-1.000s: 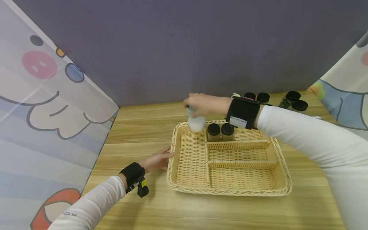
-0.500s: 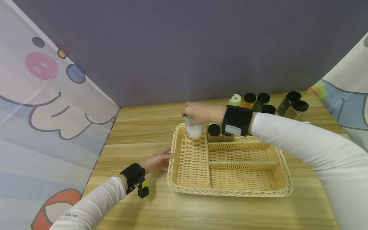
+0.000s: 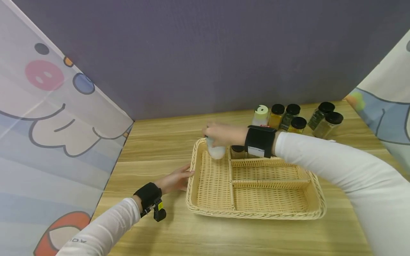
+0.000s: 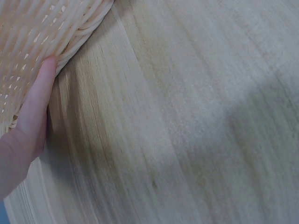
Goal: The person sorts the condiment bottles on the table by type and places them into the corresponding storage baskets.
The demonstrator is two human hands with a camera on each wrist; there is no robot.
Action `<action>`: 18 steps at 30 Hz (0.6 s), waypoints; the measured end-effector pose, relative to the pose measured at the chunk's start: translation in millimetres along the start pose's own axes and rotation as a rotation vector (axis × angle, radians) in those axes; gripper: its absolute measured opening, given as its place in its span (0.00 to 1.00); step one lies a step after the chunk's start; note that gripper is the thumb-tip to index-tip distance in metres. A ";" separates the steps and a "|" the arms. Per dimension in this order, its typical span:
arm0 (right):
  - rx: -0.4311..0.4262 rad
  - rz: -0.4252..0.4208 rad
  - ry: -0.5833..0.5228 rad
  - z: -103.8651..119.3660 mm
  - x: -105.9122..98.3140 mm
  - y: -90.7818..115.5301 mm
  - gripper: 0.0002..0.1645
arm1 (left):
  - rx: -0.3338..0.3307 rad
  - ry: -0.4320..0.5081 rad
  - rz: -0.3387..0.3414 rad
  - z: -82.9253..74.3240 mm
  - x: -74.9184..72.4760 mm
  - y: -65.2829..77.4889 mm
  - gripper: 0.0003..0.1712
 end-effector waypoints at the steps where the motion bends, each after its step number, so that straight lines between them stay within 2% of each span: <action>1: 0.001 0.002 0.002 0.0 1.4 -0.1 0.23 | 0.004 -0.004 0.004 0.4 -0.2 0.0 0.36; 18: 0.031 0.027 -0.010 -6.3 19.1 -0.6 0.21 | -0.007 0.012 0.003 0.2 -0.9 0.5 0.36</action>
Point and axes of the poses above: each hand's wrist, its own y-axis away from the middle knuckle, its own x-axis out of the palm, z = x × y, the point moved 1 cm from there along -y, towards the middle knuckle, and after that the axes turned 2 degrees about -z, right-handed, at the moved point
